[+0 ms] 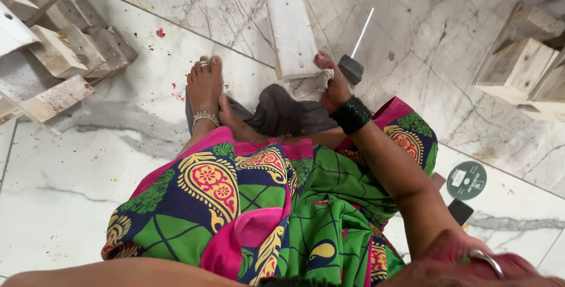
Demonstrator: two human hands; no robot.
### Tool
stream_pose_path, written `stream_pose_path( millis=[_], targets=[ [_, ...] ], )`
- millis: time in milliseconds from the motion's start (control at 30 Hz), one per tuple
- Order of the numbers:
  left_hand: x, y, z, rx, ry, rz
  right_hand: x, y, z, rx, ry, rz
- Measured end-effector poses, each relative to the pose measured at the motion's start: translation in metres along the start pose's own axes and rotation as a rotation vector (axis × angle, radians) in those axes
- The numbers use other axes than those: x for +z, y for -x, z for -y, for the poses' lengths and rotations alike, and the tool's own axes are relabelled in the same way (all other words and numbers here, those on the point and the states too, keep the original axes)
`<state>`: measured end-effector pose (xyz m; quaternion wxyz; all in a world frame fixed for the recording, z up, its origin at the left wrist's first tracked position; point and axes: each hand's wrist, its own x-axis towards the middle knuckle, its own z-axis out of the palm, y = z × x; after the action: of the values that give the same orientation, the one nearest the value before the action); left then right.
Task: The person sits on the floor and sands small white blocks, rubbing a sanding block over their surfaces and turning the blocks to reach different sides. They set finished blocks aside with other completed pieces and pick up a new block to sand.
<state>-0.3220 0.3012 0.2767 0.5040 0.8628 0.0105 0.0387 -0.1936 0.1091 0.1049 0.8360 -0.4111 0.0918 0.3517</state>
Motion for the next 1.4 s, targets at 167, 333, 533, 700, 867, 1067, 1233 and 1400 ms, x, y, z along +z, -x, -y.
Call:
stream_pose_path(
  millis=[167,333,533,700,867,1067,1233,1400],
  targets=[
    [-0.018,-0.028,0.119,-0.303,-0.666,-0.133,0.002,-0.002,0.004,-0.006,0.014,0.059],
    [-0.003,-0.024,0.172,-0.343,-0.862,-0.078,-0.005,-0.003,0.001,-0.029,-0.018,0.020],
    [-0.018,-0.036,0.106,-0.310,-0.870,-0.096,0.004,0.003,0.006,0.015,-0.102,0.131],
    [-0.037,-0.033,-0.083,0.308,-0.081,0.273,0.024,0.026,0.013,0.075,-0.132,0.199],
    [-0.033,-0.063,-0.055,0.303,-0.371,0.195,0.030,0.035,0.014,0.142,-0.213,0.322],
    [0.001,-0.045,0.030,0.400,-0.735,0.274,0.033,0.034,-0.006,0.155,-0.104,0.237],
    [-0.001,-0.050,0.045,0.243,-0.875,0.326,0.042,0.041,-0.013,0.109,0.199,0.275],
    [-0.020,-0.040,0.051,-0.054,-0.721,0.276,0.037,0.021,0.024,-0.150,0.824,0.297]
  ],
)
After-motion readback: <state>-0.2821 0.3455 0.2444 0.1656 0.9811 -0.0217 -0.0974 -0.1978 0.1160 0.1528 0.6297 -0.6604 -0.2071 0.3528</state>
